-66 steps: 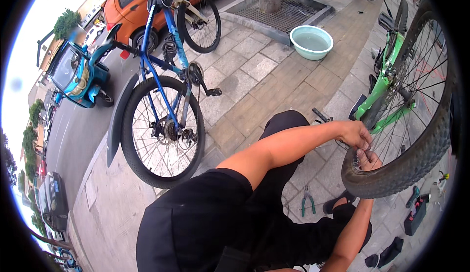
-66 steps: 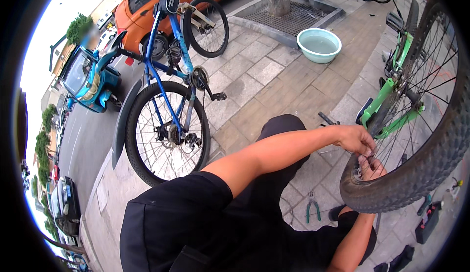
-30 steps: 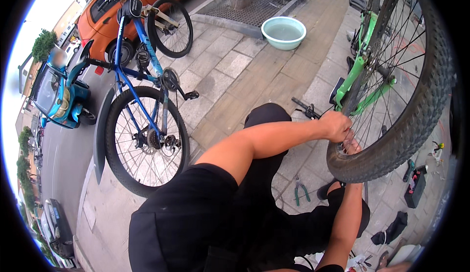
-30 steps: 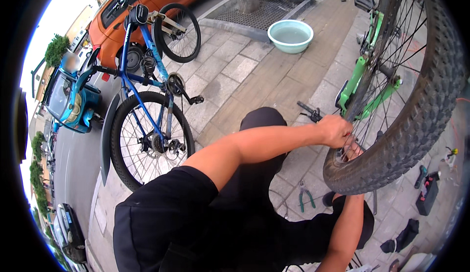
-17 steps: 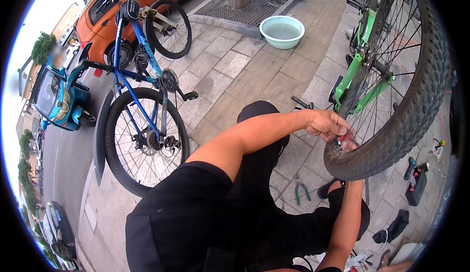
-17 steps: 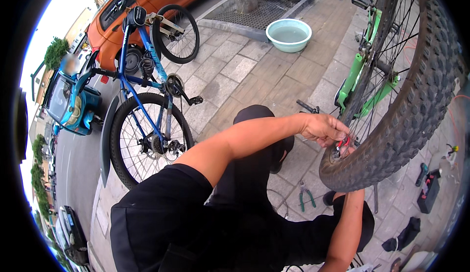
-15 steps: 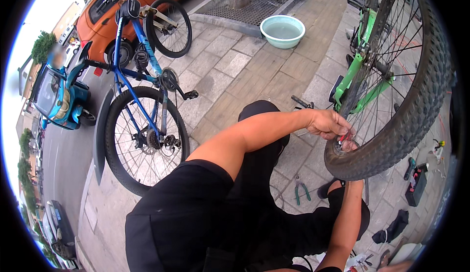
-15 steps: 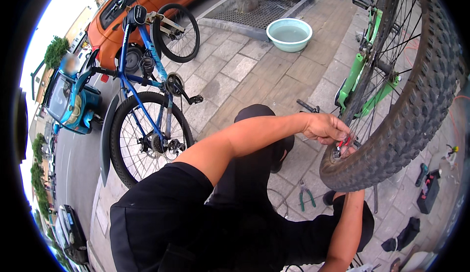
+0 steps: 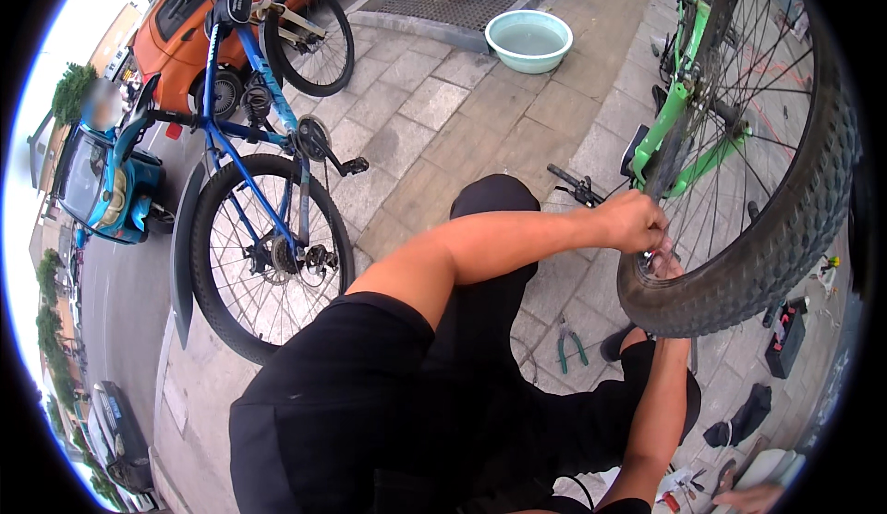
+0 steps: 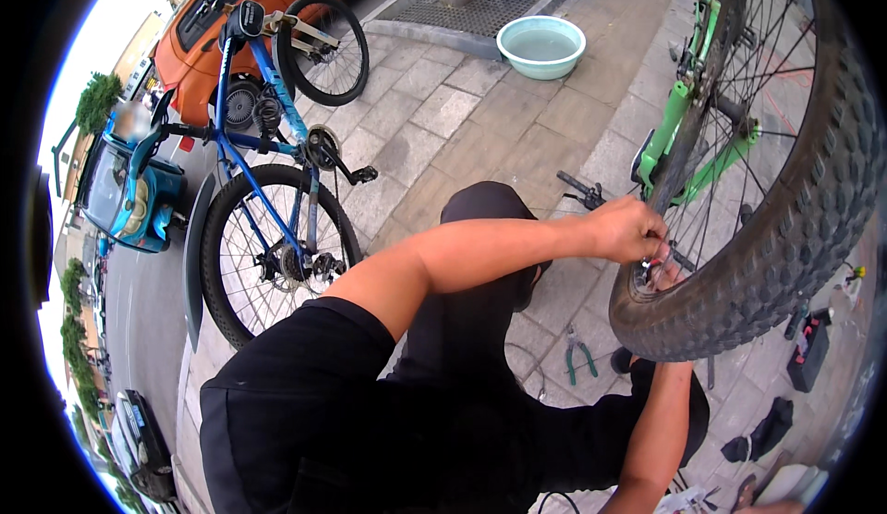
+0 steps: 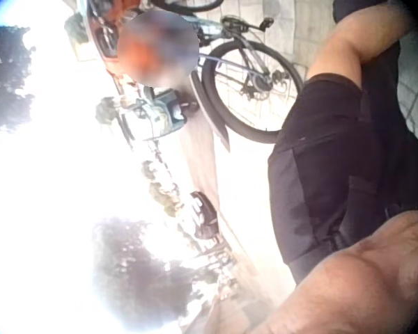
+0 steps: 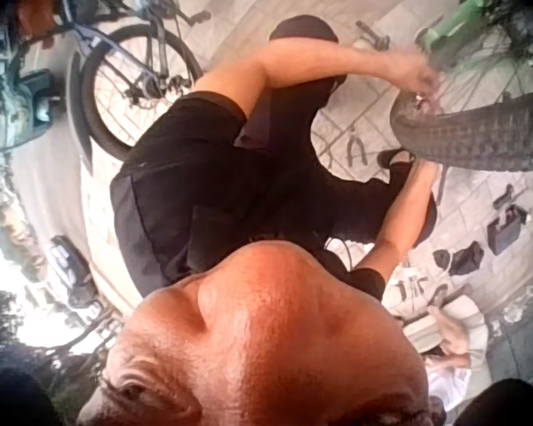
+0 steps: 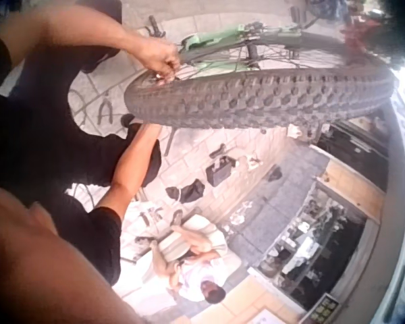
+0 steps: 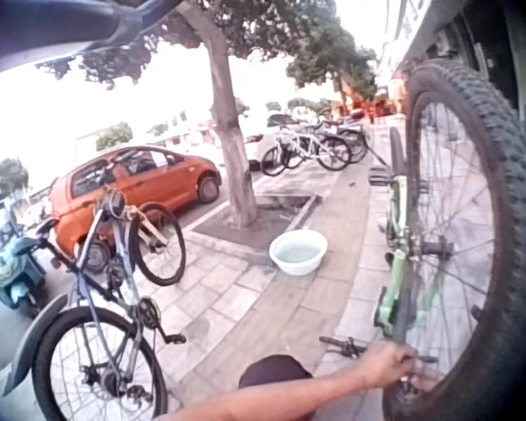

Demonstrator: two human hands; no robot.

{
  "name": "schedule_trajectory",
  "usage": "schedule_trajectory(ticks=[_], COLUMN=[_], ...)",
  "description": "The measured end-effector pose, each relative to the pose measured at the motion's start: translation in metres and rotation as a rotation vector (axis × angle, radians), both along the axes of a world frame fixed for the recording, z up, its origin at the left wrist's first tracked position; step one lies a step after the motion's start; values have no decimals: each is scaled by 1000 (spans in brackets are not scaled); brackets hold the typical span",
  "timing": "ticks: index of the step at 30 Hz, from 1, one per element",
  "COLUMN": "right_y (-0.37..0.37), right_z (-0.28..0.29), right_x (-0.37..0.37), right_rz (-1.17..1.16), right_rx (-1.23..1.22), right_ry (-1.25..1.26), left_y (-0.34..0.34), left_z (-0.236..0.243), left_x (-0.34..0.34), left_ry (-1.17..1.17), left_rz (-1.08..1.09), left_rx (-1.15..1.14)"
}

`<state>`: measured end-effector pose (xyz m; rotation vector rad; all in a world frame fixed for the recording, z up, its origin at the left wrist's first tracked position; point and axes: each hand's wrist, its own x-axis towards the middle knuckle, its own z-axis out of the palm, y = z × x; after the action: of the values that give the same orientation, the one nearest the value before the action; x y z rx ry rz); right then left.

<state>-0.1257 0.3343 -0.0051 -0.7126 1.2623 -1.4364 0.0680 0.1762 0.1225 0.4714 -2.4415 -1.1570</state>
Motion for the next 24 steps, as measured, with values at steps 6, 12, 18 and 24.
schedule_trajectory(ticks=[6, 12, 18, 24], right_y=[-5, -13, -19, -39], right_z=[64, 104, 103, 62], right_x=[51, 41, 67, 8], right_rz=[73, -23, -335, -487], right_rx=[89, 21, -152, 112], right_ry=[-193, 230, 300, 53], left_y=[-2, -8, -16, -10], left_z=[-13, 3, -20, 5], left_x=[12, -9, -2, 11], left_ry=[-202, -37, 18, -42], left_rz=[103, -130, -87, -116], left_rx=[-199, 408, 764, 1040])
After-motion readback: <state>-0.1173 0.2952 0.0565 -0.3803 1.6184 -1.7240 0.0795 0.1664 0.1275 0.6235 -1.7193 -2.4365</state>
